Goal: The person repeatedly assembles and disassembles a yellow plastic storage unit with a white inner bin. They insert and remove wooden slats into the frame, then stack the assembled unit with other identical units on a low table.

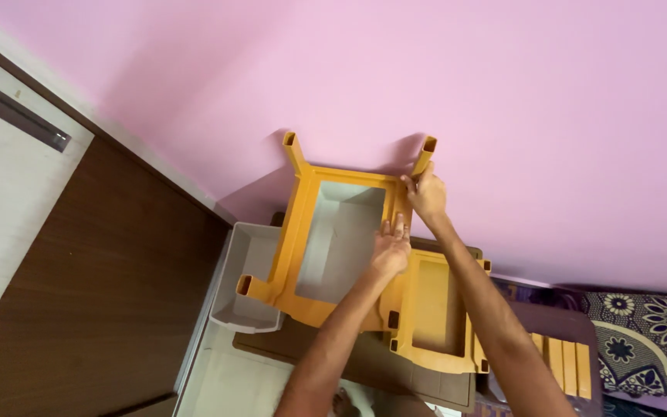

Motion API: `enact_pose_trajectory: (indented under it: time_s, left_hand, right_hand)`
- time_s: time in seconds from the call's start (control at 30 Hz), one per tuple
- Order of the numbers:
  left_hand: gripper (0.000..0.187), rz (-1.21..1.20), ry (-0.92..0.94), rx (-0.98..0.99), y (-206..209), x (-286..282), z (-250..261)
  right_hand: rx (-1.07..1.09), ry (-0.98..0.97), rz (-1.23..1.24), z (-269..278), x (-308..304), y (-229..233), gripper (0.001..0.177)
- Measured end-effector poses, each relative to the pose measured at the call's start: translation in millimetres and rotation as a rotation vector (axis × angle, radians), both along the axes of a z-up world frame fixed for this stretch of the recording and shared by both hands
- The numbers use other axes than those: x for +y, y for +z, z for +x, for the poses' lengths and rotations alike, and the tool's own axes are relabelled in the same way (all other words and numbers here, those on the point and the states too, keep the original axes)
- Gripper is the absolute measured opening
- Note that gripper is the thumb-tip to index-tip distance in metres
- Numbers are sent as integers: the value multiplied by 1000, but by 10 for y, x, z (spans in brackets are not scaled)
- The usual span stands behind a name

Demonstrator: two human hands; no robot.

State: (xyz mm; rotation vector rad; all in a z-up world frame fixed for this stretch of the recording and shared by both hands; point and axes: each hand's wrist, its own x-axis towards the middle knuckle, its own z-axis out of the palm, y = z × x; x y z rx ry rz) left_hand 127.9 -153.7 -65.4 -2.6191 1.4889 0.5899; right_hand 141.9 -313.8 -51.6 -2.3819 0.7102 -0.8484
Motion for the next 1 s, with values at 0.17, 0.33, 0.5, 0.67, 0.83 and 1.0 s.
enact_pose_trajectory:
  time_s: [0.17, 0.33, 0.5, 0.67, 0.83, 1.0]
  left_hand:
    - [117, 8, 30, 84, 274, 78, 24]
    - [72, -164, 64, 164, 250, 236, 76]
    - [72, -554, 36, 165, 211, 611, 35]
    - [61, -771, 233, 418, 346, 1111, -219]
    - [55, -1080, 335, 620, 421, 1290, -637]
    - [41, -1220, 394, 963, 310, 1402, -1028]
  right_hand:
    - [-69, 46, 150, -219, 221, -12, 29]
    - [-152, 70, 480, -550, 550, 90, 25]
    - [-395, 194, 799, -891, 918, 218, 33]
    - [-357, 116, 983, -1342, 1280, 303, 34]
    - [-341, 115, 860, -1726, 1675, 269, 32]
    - [-343, 114, 859, -2193, 2008, 178, 38]
